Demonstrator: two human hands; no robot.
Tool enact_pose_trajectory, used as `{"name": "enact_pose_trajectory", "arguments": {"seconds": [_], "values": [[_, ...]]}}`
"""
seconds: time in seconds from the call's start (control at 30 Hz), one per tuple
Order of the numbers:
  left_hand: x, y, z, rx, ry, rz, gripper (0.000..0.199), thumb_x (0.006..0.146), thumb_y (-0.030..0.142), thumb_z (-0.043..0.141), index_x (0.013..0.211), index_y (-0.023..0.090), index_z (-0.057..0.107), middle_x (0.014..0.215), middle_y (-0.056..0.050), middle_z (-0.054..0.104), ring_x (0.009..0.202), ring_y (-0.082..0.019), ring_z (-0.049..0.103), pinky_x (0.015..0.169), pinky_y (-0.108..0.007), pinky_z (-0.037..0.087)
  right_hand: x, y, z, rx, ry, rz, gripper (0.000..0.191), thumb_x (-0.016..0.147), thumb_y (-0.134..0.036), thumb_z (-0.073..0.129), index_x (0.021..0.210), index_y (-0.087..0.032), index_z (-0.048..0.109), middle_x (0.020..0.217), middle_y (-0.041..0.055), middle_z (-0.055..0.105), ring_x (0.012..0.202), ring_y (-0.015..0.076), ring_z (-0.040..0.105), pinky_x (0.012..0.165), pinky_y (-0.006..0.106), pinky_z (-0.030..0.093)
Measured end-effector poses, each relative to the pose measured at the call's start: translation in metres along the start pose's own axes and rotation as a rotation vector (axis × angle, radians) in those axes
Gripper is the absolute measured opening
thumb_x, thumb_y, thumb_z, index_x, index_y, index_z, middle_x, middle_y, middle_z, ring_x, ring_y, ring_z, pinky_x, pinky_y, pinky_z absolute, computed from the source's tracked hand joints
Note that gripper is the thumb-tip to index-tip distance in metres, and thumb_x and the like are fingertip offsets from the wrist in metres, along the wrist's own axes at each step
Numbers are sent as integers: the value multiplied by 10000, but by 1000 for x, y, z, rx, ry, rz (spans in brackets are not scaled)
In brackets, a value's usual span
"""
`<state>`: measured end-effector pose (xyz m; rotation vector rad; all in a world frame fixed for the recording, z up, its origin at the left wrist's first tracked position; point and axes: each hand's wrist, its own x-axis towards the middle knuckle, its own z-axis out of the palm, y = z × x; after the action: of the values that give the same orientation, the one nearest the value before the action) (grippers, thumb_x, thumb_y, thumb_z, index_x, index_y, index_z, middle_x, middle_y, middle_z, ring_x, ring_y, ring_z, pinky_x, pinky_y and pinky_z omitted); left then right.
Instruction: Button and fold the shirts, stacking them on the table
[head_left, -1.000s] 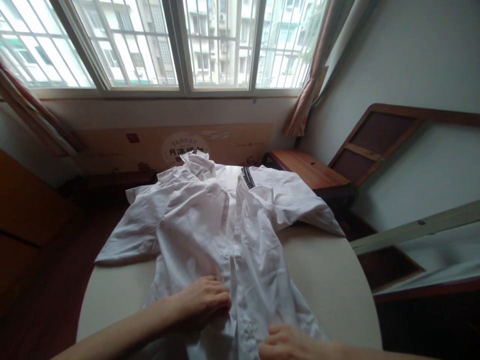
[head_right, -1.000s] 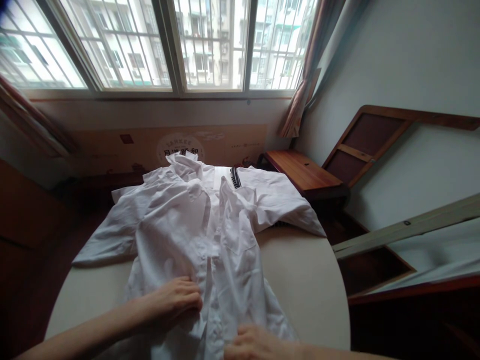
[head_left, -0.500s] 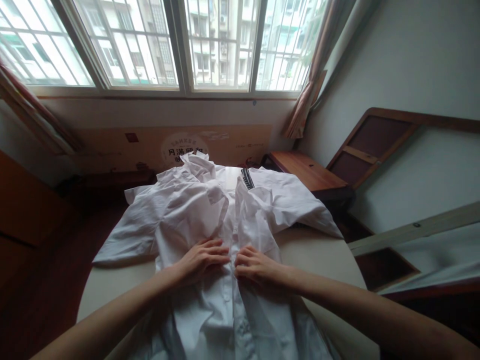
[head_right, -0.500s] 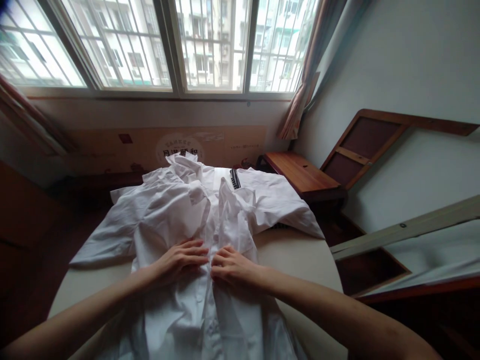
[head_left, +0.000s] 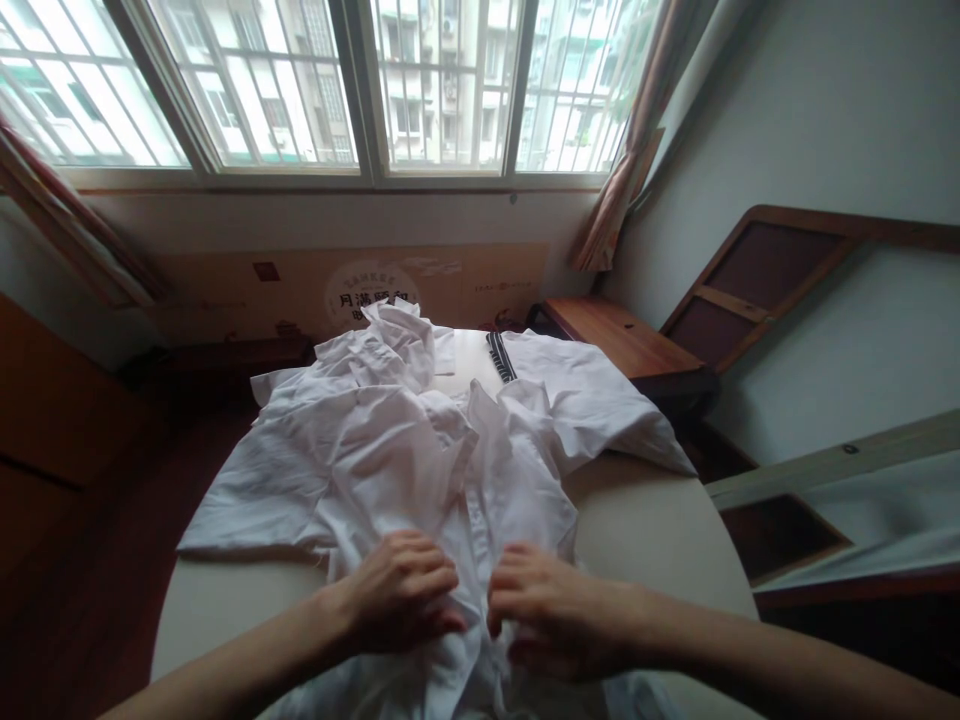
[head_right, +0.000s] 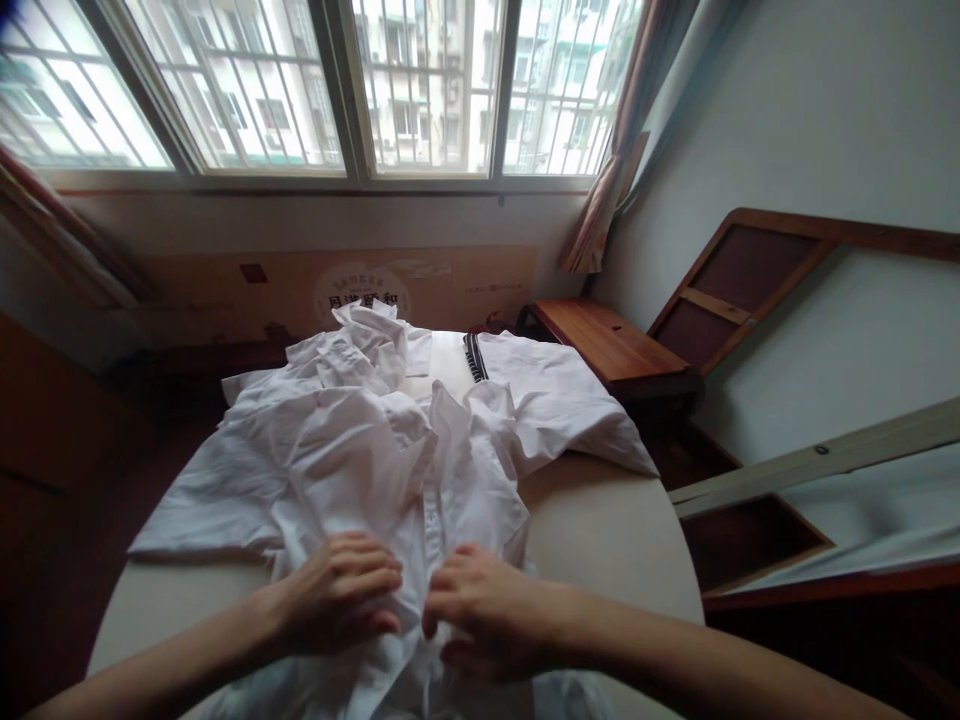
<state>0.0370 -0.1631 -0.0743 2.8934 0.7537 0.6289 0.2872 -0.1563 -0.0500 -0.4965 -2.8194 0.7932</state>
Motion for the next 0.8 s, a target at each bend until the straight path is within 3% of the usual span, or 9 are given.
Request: {"name": "enact_pose_trajectory", "arguments": {"seconds": [0.03, 0.13, 0.2, 0.27, 0.37, 0.47, 0.67, 0.73, 0.8], "values": [[10, -9, -10, 34, 52, -55, 374, 910, 480, 429, 759, 187, 606, 690, -55, 620, 656, -157, 577, 641, -277, 442, 10, 8, -14, 31, 81, 54, 188, 795, -256, 603, 978, -218, 588, 929, 35, 614, 885, 180, 563, 849, 326, 419], [53, -51, -41, 235, 257, -377, 367, 902, 473, 445, 787, 178, 629, 746, -74, 641, 742, -193, 595, 710, -309, 443, 54, 45, -65, -36, 637, 405, 288, 852, -403, 546, 1041, -186, 558, 1026, 89, 595, 891, 198, 584, 791, 320, 452], [85, -84, -53, 355, 276, -599, 427, 864, 547, 470, 898, 159, 647, 897, -122, 663, 876, -253, 603, 788, -359, 442, 90, 74, -94, -131, 798, 645, 475, 822, -543, 543, 1121, -174, 534, 1124, 124, 572, 942, 230, 590, 815, 344, 454], [111, -112, -54, 372, 147, -771, 494, 832, 585, 491, 931, 132, 660, 923, -160, 664, 903, -293, 613, 804, -386, 440, 121, 101, -110, -192, 746, 860, 576, 803, -622, 511, 1146, -160, 541, 1160, 154, 574, 1014, 269, 584, 852, 369, 445], [130, -136, -47, 292, -153, -919, 531, 765, 619, 550, 844, 111, 689, 844, -178, 673, 848, -328, 638, 736, -381, 455, 142, 128, -115, -196, 423, 1067, 533, 743, -505, 633, 1110, -121, 601, 1126, 193, 619, 1035, 311, 590, 834, 370, 453], [124, -144, -44, 204, -206, -901, 444, 728, 568, 618, 825, 144, 703, 810, -139, 683, 816, -308, 646, 694, -345, 459, 129, 141, -113, -190, 340, 1075, 339, 704, -263, 652, 1023, -149, 667, 1060, 154, 669, 984, 282, 618, 798, 321, 458], [82, -159, -61, 55, 236, -748, 619, 683, 526, 702, 1219, 246, 567, 913, -33, 689, 783, -195, 635, 740, -287, 460, 70, 159, -113, 187, 791, 769, 253, 673, -247, 591, 880, -143, 695, 788, 29, 681, 753, 171, 614, 667, 238, 451], [72, -164, -66, -45, 281, -745, 646, 695, 573, 667, 1230, 228, 556, 931, -40, 690, 774, -183, 632, 735, -280, 466, 57, 161, -111, 385, 858, 698, 288, 645, -285, 612, 874, -125, 683, 735, 17, 662, 664, 149, 590, 600, 228, 442], [69, -164, -69, -95, 224, -798, 621, 736, 651, 567, 1152, 193, 611, 900, -60, 695, 772, -193, 634, 723, -284, 467, 49, 160, -109, 504, 821, 688, 320, 623, -327, 645, 870, -126, 677, 704, 11, 652, 612, 139, 570, 551, 223, 430]]}}
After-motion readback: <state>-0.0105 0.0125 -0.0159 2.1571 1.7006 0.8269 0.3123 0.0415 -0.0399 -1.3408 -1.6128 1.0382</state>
